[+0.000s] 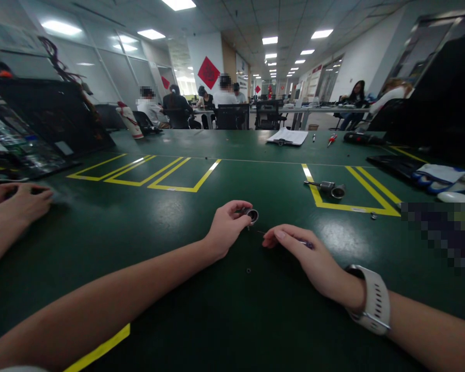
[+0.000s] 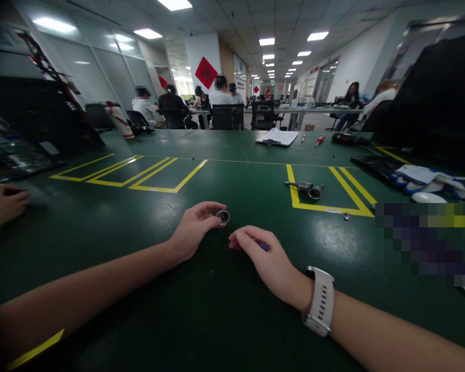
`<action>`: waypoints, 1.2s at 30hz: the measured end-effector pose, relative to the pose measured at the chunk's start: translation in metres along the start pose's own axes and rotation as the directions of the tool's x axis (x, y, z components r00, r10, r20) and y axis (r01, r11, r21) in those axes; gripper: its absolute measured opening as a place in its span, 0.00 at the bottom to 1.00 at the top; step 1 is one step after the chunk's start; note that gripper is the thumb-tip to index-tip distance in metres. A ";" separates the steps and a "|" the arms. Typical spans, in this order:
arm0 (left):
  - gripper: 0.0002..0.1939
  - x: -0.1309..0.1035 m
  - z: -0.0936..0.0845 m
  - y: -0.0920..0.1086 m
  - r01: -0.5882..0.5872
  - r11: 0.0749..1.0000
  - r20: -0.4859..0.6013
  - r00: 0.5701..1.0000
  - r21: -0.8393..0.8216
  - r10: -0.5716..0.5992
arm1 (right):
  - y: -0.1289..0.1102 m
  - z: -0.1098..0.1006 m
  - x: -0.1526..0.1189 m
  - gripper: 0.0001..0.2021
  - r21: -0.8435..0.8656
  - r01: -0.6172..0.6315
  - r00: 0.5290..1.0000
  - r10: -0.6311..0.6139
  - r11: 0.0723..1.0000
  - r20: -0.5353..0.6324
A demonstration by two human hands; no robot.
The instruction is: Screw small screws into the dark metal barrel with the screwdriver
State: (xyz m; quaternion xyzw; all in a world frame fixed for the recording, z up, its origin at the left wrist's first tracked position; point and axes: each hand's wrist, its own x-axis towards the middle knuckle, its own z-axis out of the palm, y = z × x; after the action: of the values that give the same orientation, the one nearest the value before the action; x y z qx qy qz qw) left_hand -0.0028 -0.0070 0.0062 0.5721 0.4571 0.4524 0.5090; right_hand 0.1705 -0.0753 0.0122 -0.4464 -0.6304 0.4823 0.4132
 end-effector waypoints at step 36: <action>0.13 -0.008 0.000 0.015 0.116 0.991 -0.094 0.989 0.063 -0.110 | 0.000 0.001 0.002 0.13 -0.062 0.041 0.998 -0.037 0.997 0.060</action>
State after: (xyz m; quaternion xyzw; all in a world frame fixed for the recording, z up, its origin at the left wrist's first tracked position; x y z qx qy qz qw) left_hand -0.0036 -0.0155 0.0212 0.5413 0.5265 0.4324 0.4927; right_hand 0.1692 -0.0739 0.0120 -0.4324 -0.6656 0.4671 0.3896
